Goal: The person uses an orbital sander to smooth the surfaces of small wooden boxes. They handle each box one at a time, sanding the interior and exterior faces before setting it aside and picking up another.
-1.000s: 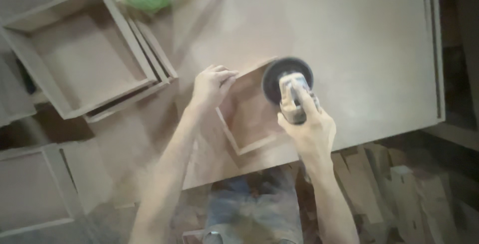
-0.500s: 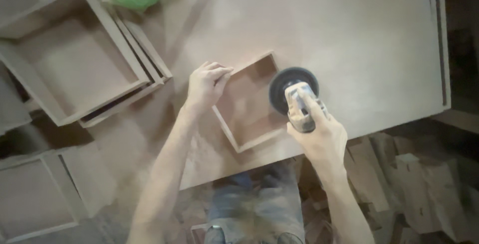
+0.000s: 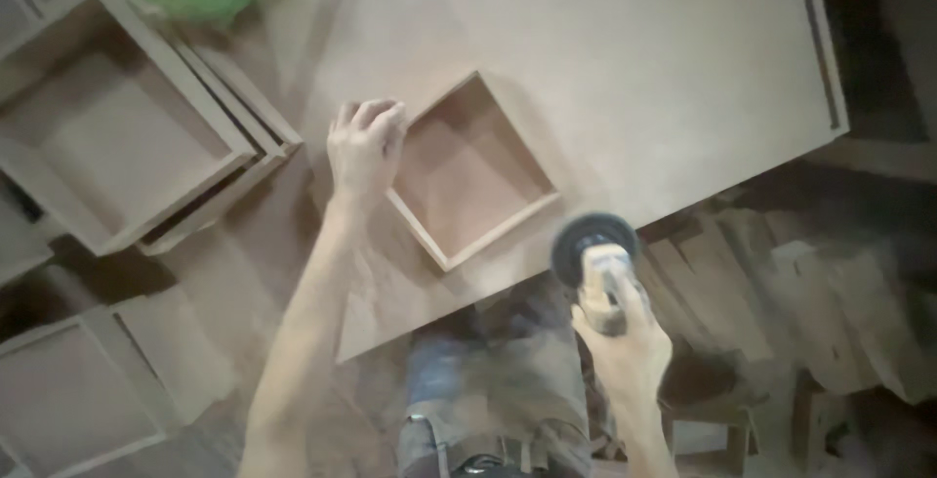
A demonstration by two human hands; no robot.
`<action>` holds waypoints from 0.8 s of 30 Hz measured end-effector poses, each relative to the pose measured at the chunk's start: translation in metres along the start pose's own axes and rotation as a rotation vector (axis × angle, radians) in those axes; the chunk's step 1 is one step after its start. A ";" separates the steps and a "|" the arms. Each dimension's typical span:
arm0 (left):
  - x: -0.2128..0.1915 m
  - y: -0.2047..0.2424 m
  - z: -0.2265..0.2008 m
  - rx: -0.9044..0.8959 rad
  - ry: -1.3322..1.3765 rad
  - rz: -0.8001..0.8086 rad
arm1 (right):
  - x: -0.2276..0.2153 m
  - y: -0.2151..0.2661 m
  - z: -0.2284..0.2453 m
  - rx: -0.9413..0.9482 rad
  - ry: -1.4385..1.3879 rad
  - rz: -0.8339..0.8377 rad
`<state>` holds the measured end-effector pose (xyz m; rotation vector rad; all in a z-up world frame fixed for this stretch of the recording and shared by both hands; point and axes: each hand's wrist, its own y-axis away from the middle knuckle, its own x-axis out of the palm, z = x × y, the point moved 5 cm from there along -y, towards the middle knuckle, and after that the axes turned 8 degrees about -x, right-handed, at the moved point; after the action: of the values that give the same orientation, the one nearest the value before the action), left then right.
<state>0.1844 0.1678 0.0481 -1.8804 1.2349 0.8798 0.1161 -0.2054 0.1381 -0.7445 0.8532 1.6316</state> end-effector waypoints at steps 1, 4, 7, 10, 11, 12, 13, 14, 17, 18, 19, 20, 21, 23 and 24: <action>-0.010 0.007 -0.019 0.083 -0.116 -0.113 | -0.011 0.012 -0.007 0.074 0.012 -0.025; -0.007 0.045 -0.092 0.092 -0.036 -0.058 | -0.038 0.030 -0.025 0.227 -0.003 -0.120; 0.044 0.072 -0.160 0.057 -0.027 0.216 | -0.061 0.038 -0.033 0.219 -0.051 -0.183; 0.072 0.062 -0.186 0.089 -0.040 0.210 | -0.076 0.040 -0.034 0.214 -0.045 -0.222; 0.071 0.056 -0.188 0.103 0.013 0.192 | -0.080 0.041 -0.033 0.223 -0.057 -0.242; 0.064 0.049 -0.183 0.018 0.196 0.157 | -0.083 0.041 -0.032 0.229 -0.071 -0.259; 0.052 0.043 -0.174 -0.065 0.380 0.120 | -0.086 0.040 -0.030 0.210 -0.066 -0.267; 0.035 0.044 -0.162 -0.151 0.560 0.088 | -0.088 0.040 -0.027 0.196 -0.063 -0.268; -0.017 0.053 -0.123 -0.374 0.688 -0.260 | -0.088 0.038 -0.025 0.201 -0.084 -0.223; -0.028 0.063 -0.107 -0.496 0.819 -0.343 | -0.085 0.038 -0.023 0.209 -0.097 -0.192; -0.033 0.075 -0.094 -0.601 0.973 -0.379 | -0.084 0.039 -0.020 0.210 -0.097 -0.181; -0.034 0.085 -0.081 -0.695 1.123 -0.428 | -0.080 0.036 -0.017 0.200 -0.106 -0.170; -0.033 0.097 -0.069 -0.785 1.277 -0.478 | -0.076 0.032 -0.012 0.190 -0.115 -0.159; -0.015 0.132 -0.057 -0.989 1.512 -0.435 | -0.070 0.031 -0.004 0.163 -0.133 -0.127; -0.001 0.147 -0.053 -1.100 1.615 -0.372 | -0.063 0.028 0.000 0.154 -0.139 -0.112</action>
<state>0.0546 0.0811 0.0478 -3.8171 1.0129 -0.6339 0.1015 -0.2433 0.1946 -0.5543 0.8130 1.4820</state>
